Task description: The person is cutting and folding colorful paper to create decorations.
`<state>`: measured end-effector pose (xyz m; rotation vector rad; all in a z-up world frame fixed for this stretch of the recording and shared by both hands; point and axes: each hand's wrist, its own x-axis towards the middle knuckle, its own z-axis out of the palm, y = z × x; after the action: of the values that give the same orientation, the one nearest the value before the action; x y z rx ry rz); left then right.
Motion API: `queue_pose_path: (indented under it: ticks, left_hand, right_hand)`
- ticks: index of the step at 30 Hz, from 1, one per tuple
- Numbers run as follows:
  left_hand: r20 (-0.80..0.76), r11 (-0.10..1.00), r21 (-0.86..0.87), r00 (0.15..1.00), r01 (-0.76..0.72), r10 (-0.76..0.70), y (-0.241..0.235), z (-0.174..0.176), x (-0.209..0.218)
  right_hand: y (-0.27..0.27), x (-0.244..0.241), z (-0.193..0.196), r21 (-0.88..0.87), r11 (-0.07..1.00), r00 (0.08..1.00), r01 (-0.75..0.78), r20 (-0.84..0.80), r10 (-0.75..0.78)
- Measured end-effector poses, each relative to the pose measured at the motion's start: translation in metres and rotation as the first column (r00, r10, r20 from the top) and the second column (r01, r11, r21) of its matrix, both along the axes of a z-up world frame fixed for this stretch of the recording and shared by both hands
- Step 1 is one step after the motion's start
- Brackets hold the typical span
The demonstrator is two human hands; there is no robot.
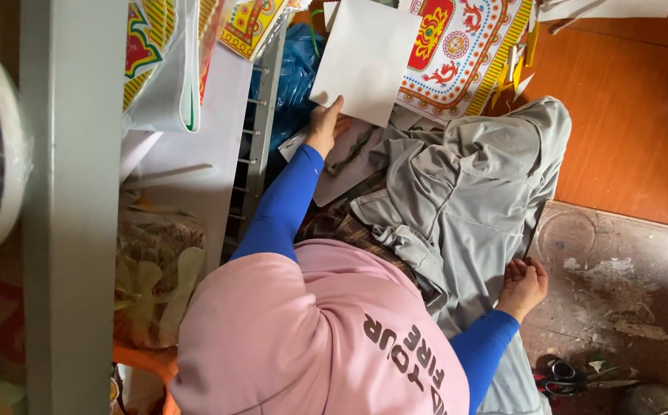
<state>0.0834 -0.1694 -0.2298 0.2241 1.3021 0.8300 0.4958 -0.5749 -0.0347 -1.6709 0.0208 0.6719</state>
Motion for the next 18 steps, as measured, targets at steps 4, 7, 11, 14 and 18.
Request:
queue_pose_path:
  ticks: [4,7,11,14,18]
  left_hand:
    - [0.1,0.984,0.023,0.98,-0.176,0.173,0.025,0.002,0.007]
    - [0.092,0.952,0.233,0.979,-0.2,0.183,0.052,0.055,0.0]
    - [0.338,0.898,0.366,0.934,-0.245,0.117,0.09,0.111,-0.015]
    - [0.308,0.9,0.413,0.951,-0.139,0.005,0.097,0.138,-0.021]
    - [0.059,0.819,0.569,0.989,0.078,-0.135,0.079,0.191,-0.033]
  right_hand:
    - [-0.002,0.001,0.0,-0.003,1.0,1.0,0.001,-0.002,-0.001]
    - [-0.003,0.0,0.0,-0.003,1.0,1.0,-0.007,-0.005,0.007]
    - [-0.001,-0.003,0.005,0.027,0.999,1.0,-0.018,0.005,0.018]
    - [0.001,-0.005,0.007,0.025,1.0,1.0,-0.01,0.011,0.009]
    - [0.0,-0.006,0.006,0.007,1.0,0.999,-0.027,0.033,0.026]
